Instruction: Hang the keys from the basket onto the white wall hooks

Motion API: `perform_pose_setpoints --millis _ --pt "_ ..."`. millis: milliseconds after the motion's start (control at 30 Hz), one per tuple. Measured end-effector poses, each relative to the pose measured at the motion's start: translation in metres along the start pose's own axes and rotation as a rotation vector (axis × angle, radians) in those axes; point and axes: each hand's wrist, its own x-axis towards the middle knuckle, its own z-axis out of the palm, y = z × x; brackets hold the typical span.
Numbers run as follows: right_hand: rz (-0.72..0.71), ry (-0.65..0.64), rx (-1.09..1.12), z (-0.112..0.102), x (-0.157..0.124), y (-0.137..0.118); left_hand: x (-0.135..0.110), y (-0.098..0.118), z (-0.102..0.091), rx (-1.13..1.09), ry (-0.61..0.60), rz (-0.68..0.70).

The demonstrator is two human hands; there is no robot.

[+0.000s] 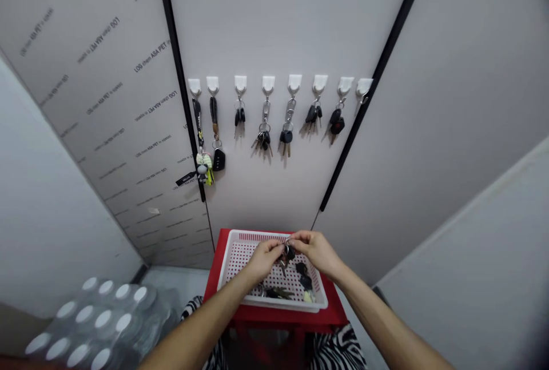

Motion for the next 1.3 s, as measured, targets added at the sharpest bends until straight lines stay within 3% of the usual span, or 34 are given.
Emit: perform_pose_setpoints --millis 167,400,800,933,1100,1300 --pt "0.030 0.069 0.109 -0.002 -0.002 -0.007 -0.002 0.013 0.005 -0.102 -0.035 -0.027" --pt "-0.073 0.188 0.112 -0.029 0.003 -0.031 0.013 0.044 0.019 0.056 -0.044 0.055" --pt "-0.318 0.535 0.106 -0.126 0.027 -0.143 0.092 0.171 0.070 0.303 0.005 0.458" --pt "-0.363 0.660 0.016 -0.149 0.035 -0.176 0.104 0.203 0.089 0.438 0.102 0.538" --pt "-0.393 0.769 -0.155 -0.169 0.048 -0.195 0.116 0.219 0.104 0.529 0.281 0.610" --pt "-0.337 0.913 -0.428 -0.187 0.072 -0.196 0.129 0.221 0.110 0.620 0.292 0.532"
